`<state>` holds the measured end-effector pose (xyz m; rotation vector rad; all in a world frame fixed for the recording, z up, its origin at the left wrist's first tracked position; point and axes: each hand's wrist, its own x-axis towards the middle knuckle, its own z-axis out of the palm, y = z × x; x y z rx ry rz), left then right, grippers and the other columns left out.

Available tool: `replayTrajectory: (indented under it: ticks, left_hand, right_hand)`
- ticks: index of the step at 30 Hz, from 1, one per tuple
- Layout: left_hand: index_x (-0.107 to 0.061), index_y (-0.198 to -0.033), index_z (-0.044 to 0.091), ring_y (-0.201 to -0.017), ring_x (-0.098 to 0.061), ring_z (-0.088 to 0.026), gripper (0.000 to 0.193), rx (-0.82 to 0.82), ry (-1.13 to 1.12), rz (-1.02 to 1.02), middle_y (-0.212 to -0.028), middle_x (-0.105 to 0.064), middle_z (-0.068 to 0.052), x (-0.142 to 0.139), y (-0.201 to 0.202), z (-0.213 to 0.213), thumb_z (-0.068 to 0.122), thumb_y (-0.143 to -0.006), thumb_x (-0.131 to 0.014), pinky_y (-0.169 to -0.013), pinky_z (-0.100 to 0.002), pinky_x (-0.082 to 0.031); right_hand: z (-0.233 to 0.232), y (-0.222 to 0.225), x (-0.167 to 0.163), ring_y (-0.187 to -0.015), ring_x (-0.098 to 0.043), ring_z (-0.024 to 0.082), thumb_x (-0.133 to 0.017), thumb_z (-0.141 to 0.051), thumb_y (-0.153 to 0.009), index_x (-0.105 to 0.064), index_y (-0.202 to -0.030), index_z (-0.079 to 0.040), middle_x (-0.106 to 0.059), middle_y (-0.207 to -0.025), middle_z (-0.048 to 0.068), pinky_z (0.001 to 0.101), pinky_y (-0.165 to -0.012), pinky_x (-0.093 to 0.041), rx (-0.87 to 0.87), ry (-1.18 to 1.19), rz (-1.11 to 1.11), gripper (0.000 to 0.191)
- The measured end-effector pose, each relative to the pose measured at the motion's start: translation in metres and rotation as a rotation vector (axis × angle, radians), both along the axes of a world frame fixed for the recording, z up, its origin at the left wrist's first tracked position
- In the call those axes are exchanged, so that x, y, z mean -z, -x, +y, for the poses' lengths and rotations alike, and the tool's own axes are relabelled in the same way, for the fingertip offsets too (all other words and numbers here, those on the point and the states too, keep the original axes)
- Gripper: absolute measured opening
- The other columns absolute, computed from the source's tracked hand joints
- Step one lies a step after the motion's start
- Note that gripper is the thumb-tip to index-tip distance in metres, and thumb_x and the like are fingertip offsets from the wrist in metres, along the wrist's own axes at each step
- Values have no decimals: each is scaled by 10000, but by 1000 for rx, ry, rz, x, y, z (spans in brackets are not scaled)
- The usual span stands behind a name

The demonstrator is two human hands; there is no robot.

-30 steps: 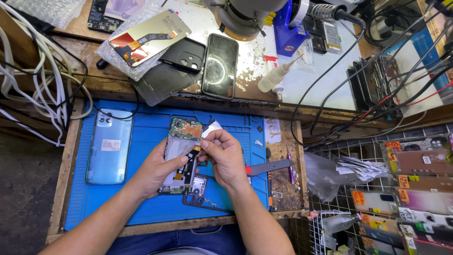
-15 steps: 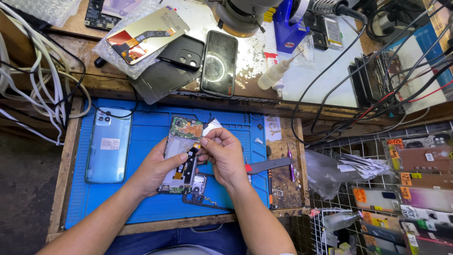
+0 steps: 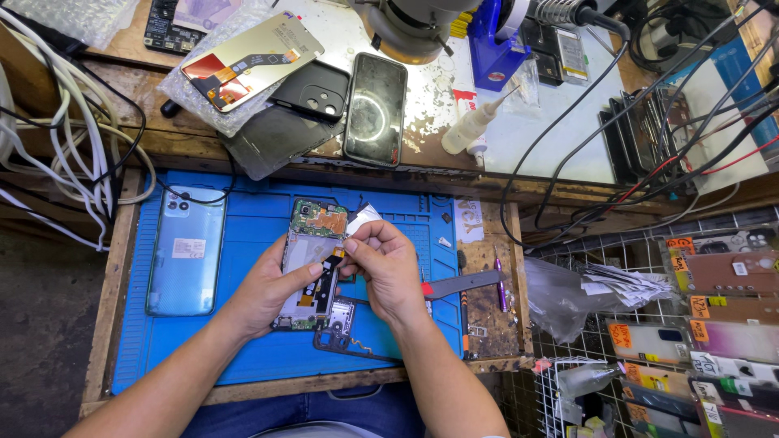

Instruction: The person removes the back cover and internal components from a mobile phone, handles banknotes, and takes a replacement screen out of a bubble wrap bag.

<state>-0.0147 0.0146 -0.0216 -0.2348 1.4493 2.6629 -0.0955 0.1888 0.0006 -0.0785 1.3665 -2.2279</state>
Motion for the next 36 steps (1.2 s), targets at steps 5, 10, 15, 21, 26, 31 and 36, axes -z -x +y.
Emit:
replayTrajectory:
  ticks: [5, 10, 15, 21, 26, 31, 36]
  left_hand:
    - [-517, -1403, 29, -1153, -636, -158, 538, -19, 128, 64, -1259, -678, -89, 1, -1, -1, 119, -902, -689, -1015, -333, -503]
    - [-485, -1417, 35, -1182, -624, -146, 570, -37, 177, 110, -1285, -661, -76, 2, -1, -2, 124, -898, -702, -1031, -324, -491]
    - [-484, -1432, 40, -1177, -627, -152, 582, -34, 216, 91, -1280, -666, -79, 2, -1, -4, 124, -898, -701, -1030, -331, -496]
    - [-476, -1441, 36, -1190, -621, -151, 589, -35, 196, 127, -1291, -661, -81, 3, -1, -3, 123, -903, -701, -1040, -330, -488]
    - [-481, -1439, 43, -1179, -628, -150, 585, -35, 193, 107, -1284, -666, -79, 3, -1, -4, 124, -902, -699, -1030, -332, -496]
    - [-482, -1436, 48, -1178, -628, -149, 577, -40, 191, 111, -1283, -666, -78, 4, -1, -4, 122, -906, -699, -1030, -332, -496]
    - [-491, -1424, 35, -1098, -652, -177, 548, -37, 87, 103, -1243, -675, -99, 2, -1, -6, 246, -946, -655, -954, -358, -535]
  right_hand:
    - [2, -1, 1, -719, -695, 144, -729, -9, -910, -628, -996, -24, -716, -874, 75, 262, -656, -577, -18, 35, 20, 133]
    - [3, -1, 2, -763, -680, 140, -721, 11, -912, -630, -1000, -16, -715, -900, 85, 279, -698, -575, -51, 63, 53, 130]
    - [4, -1, 3, -769, -674, 139, -718, 14, -911, -630, -995, -15, -717, -908, 86, 276, -709, -570, -53, 61, 57, 126]
    - [4, -1, 3, -770, -674, 137, -715, 21, -914, -632, -992, -13, -717, -910, 87, 275, -714, -570, -54, 62, 65, 119]
    - [3, 0, 3, -764, -676, 141, -713, 21, -912, -631, -994, -16, -720, -911, 92, 275, -712, -572, -54, 70, 67, 121]
    - [4, 0, 5, -763, -678, 148, -715, 19, -914, -631, -1001, -13, -719, -911, 91, 278, -711, -572, -57, 77, 69, 125]
    - [2, 1, 5, -828, -679, 153, -707, 3, -944, -610, -1044, -18, -703, -957, 92, 296, -743, -571, -46, 88, 125, 141]
